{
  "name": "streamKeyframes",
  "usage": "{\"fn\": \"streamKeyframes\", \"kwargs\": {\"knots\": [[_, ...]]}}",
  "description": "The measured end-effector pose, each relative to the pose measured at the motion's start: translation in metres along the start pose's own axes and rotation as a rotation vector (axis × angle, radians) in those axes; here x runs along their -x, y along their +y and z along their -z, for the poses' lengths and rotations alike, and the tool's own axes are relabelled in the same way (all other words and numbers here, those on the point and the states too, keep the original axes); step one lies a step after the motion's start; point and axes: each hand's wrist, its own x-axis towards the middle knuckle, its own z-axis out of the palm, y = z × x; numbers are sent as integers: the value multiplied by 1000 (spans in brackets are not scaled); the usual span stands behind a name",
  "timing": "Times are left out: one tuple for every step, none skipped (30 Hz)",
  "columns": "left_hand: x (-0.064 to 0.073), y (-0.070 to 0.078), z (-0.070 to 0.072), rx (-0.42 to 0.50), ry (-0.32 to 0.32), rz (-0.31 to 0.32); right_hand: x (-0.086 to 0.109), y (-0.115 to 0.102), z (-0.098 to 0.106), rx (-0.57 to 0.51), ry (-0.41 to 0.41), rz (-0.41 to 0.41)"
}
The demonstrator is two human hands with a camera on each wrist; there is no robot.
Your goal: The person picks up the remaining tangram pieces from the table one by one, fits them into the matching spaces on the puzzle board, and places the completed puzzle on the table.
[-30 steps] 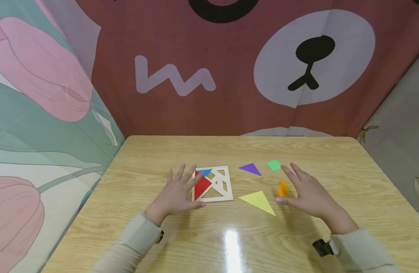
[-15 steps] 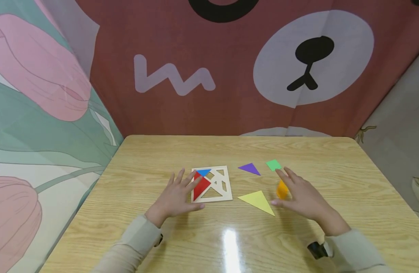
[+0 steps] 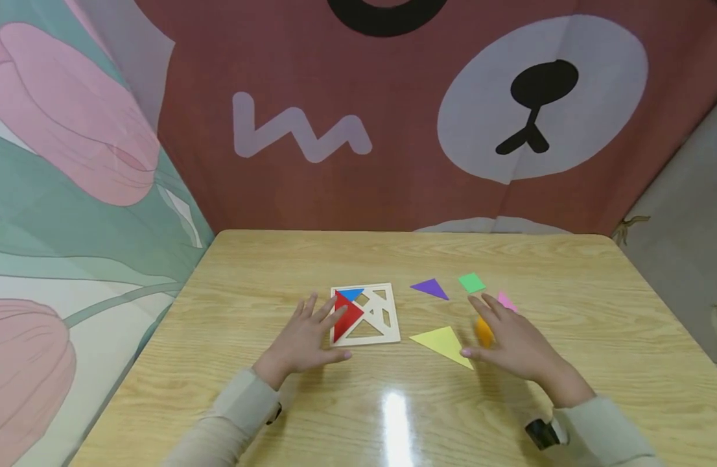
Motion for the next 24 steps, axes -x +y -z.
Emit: {"fn": "streamKeyframes", "kwargs": {"knots": [[-1, 0, 0, 2, -5, 1, 0, 0, 0, 3, 2, -1], [-1, 1, 0, 5, -8, 2, 0, 0, -1, 3, 1, -3], [-1, 1, -1, 2, -13, 6, 0, 0, -1, 0, -1, -6], [-1, 1, -1, 0, -18, 10, 0, 0, -2, -2, -4, -11], [-1, 1, -2, -3, -22, 13, 0, 0, -3, -3, -8, -14], [-2, 1, -2, -3, -27, 17, 0, 0, -4, -6, -13, -18], [-2, 1, -3, -2, -32, 20, 0, 0, -5, -9, -18, -21], [-2, 0, -4, -2, -35, 21, 0, 0, -6, -11, -20, -23], [-3, 0, -5, -1, -36, 22, 0, 1, -6, -11, -23, -26], [-3, 0, -6, -4, -36, 21, 0, 1, -7, -11, -25, -29], [-3, -1, -7, -6, -37, 19, -1, 1, -8, -13, -26, -30], [-4, -1, -8, -6, -38, 18, -1, 1, -9, -14, -26, -32], [-4, -1, -9, -7, -38, 15, -1, 1, -10, -16, -25, -32], [-4, -2, -10, -7, -40, 13, -1, 1, -11, -20, -25, -33], [-5, -2, -11, -7, -42, 12, -1, 1, -11, -24, -27, -35], [-5, -2, -12, -6, -43, 10, -1, 1, -12, -28, -27, -34], [-5, -3, -13, -4, -46, 10, -1, 1, -13, -32, -29, -35], [-5, -3, -13, -1, -48, 11, -1, 1, -14, -36, -30, -36], [-5, -3, -14, 0, -51, 12, -1, 1, -15, -42, -32, -36], [-6, -4, -15, 0, -54, 14, -1, 0, -16, -47, -34, -37], [-6, -4, -16, -3, -56, 13, -1, 0, -16, -49, -35, -35], [-6, -4, -16, -6, -57, 12, -1, 0, -17, -53, -38, -34], [-7, -4, -17, -13, -60, 12, -2, 0, -18, -58, -42, -33], [-7, -4, -18, -17, -60, 10, -2, -1, -19, -63, -46, -32]]}}
